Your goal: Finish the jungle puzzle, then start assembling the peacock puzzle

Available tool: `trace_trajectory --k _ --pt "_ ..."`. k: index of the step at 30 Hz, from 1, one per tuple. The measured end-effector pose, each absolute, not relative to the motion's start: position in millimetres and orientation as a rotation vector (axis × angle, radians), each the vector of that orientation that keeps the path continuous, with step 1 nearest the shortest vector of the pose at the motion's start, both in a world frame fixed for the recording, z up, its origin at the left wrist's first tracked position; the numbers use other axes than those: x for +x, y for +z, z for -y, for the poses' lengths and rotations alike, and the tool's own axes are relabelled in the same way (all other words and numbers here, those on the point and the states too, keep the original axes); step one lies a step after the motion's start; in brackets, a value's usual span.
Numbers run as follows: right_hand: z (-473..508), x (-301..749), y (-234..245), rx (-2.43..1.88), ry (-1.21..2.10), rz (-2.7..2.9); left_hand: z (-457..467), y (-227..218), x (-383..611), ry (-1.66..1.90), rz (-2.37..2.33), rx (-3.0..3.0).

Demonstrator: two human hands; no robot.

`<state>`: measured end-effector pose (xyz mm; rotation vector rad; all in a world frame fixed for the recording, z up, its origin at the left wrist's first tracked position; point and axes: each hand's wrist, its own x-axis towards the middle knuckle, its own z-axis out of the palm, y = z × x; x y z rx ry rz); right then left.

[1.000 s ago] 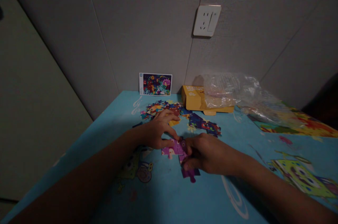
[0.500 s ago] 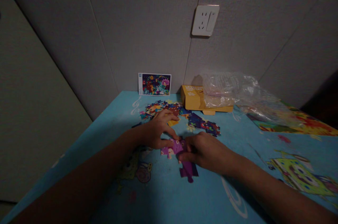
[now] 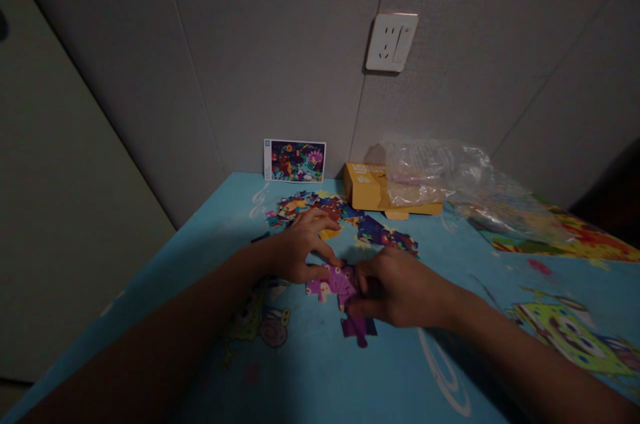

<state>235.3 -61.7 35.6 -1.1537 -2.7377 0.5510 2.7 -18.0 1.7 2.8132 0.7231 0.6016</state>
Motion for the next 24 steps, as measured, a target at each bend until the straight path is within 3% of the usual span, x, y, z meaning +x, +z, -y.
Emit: trace_trajectory --k 24 --pt "60.6 233.4 25.6 -1.29 0.647 2.735 17.8 2.3 3.1 0.593 -0.722 2.815"
